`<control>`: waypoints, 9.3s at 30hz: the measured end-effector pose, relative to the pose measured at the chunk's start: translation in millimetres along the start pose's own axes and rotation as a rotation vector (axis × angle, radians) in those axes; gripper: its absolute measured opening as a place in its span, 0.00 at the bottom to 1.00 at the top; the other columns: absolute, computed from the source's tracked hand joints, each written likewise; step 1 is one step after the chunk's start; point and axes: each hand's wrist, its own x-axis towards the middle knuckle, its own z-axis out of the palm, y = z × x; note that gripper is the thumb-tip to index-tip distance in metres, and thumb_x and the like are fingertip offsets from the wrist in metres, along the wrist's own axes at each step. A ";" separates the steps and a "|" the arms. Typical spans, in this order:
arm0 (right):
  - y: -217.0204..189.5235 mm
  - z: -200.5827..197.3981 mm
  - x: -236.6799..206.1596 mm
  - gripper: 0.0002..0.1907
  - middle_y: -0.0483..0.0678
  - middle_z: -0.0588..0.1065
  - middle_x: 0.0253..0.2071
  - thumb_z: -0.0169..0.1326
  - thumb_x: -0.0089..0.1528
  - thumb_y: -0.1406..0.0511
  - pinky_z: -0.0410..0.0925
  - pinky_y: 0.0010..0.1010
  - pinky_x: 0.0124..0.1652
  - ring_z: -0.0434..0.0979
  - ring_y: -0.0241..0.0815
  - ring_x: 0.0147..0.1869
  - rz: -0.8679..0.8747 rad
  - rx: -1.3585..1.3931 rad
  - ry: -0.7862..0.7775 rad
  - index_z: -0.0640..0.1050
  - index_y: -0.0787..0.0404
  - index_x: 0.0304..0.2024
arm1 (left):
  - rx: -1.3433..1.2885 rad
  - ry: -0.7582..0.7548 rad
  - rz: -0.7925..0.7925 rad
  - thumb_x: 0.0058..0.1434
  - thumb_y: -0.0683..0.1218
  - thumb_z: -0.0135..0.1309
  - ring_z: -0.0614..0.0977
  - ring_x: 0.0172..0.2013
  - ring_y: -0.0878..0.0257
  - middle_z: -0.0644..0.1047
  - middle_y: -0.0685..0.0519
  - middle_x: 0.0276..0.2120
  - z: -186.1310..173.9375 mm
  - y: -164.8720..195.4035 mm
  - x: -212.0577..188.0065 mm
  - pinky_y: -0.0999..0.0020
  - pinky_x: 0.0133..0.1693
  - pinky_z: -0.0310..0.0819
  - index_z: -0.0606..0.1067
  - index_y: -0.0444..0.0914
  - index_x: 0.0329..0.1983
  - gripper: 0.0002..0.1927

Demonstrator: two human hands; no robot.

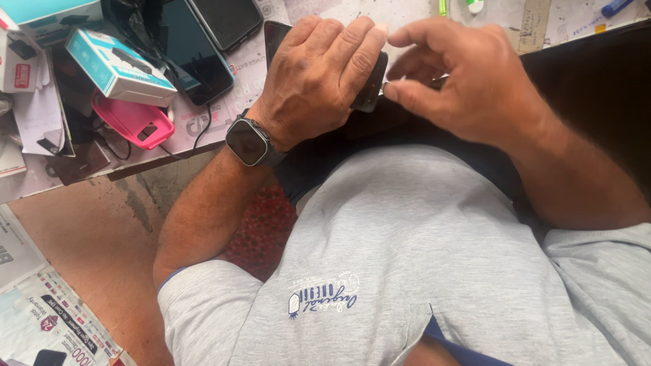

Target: The person uses a green plastic pry tool to separate the smartphone's back cover from the frame, then uses a small brush to clean the edges. The person then reattaches the back cover and presses the edges to secure it.

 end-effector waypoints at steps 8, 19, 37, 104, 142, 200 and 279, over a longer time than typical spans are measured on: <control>26.5 18.8 14.2 0.09 0.52 0.81 0.41 0.56 0.72 0.67 0.80 0.30 0.47 0.84 0.40 0.45 0.195 0.527 -0.083 0.78 0.68 0.50 | 0.037 -0.058 0.022 0.75 0.41 0.53 0.78 0.53 0.58 0.76 0.47 0.63 0.2 1.6 11.0 0.46 0.70 0.50 0.63 0.33 0.72 0.24; 43.3 10.2 17.8 0.09 0.55 0.79 0.50 0.55 0.76 0.69 0.78 0.34 0.53 0.82 0.41 0.51 0.043 1.357 0.148 0.76 0.70 0.55 | -0.650 0.791 -0.503 0.60 0.63 0.64 0.60 0.67 0.62 0.59 0.52 0.68 8.5 -5.5 11.0 0.61 0.68 0.50 0.48 0.44 0.78 0.52; 23.4 55.7 52.1 0.17 0.53 0.82 0.42 0.69 0.68 0.68 0.80 0.26 0.43 0.86 0.38 0.44 -0.100 0.244 0.379 0.74 0.69 0.51 | -1.964 0.848 -0.664 0.62 0.69 0.52 0.86 0.46 0.45 0.79 0.40 0.47 52.3 -65.5 24.4 0.45 0.49 0.87 0.69 0.31 0.59 0.40; 14.4 54.6 46.2 0.08 0.50 0.80 0.31 0.64 0.68 0.74 0.75 0.24 0.33 0.84 0.37 0.35 -0.202 -0.086 0.554 0.76 0.66 0.42 | -1.968 0.894 -0.663 0.64 0.74 0.45 0.85 0.46 0.43 0.77 0.38 0.49 54.1 -53.7 24.2 0.41 0.50 0.85 0.66 0.32 0.61 0.44; 12.0 58.2 42.1 0.07 0.49 0.78 0.29 0.64 0.65 0.74 0.73 0.28 0.32 0.82 0.39 0.33 -0.205 -0.121 0.583 0.76 0.66 0.39 | -2.134 0.791 -0.617 0.70 0.74 0.30 0.85 0.46 0.42 0.80 0.39 0.44 33.9 -51.6 30.8 0.41 0.53 0.82 0.72 0.32 0.55 0.43; 18.1 58.3 39.3 0.09 0.51 0.80 0.35 0.65 0.71 0.71 0.77 0.27 0.38 0.85 0.40 0.40 -0.263 -0.050 0.563 0.76 0.66 0.43 | -2.118 0.948 -0.836 0.68 0.70 0.29 0.82 0.48 0.52 0.77 0.44 0.45 46.6 -59.4 20.4 0.51 0.50 0.82 0.69 0.31 0.55 0.40; 18.7 53.7 42.8 0.11 0.52 0.82 0.36 0.66 0.66 0.76 0.80 0.27 0.40 0.87 0.40 0.40 -0.198 -0.024 0.531 0.76 0.66 0.44 | -1.964 0.908 -0.940 0.65 0.73 0.30 0.83 0.52 0.48 0.73 0.31 0.50 47.1 -56.7 15.6 0.49 0.51 0.85 0.60 0.26 0.63 0.47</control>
